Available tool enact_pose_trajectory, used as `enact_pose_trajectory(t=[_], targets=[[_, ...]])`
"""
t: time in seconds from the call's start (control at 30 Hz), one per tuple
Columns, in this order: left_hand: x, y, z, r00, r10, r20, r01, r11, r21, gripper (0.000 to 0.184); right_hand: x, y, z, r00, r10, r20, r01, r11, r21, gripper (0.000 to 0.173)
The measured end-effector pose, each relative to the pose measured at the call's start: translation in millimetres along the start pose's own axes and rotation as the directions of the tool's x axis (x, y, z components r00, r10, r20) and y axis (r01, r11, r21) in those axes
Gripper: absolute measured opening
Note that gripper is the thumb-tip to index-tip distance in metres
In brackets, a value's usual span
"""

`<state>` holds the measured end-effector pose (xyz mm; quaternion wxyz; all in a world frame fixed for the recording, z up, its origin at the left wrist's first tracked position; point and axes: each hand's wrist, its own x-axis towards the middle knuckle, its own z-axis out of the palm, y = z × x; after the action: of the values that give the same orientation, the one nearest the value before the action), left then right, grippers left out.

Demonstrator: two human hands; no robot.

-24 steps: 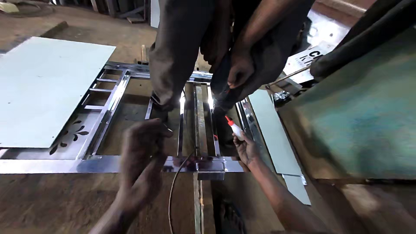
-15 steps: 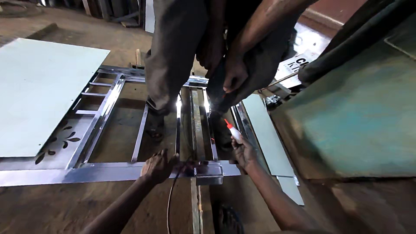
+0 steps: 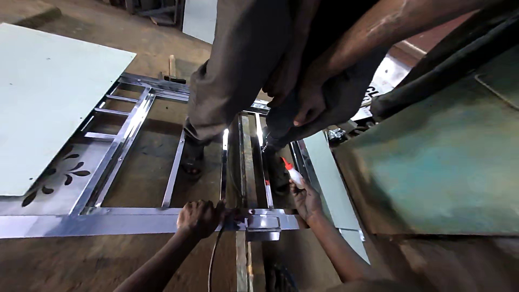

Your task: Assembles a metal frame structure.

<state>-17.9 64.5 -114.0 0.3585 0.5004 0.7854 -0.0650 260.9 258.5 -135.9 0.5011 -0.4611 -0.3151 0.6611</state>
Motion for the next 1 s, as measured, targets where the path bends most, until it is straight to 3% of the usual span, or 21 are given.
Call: enact_pose_trajectory(t=[1.0], targets=[[1.0, -3.3, 1.2, 1.000, 0.019, 0.008, -0.018, 0.998, -0.055, 0.090, 8.2, 1.1, 10.0, 1.000, -0.031, -0.002, 0.030, 0.993, -0.117, 0.021]])
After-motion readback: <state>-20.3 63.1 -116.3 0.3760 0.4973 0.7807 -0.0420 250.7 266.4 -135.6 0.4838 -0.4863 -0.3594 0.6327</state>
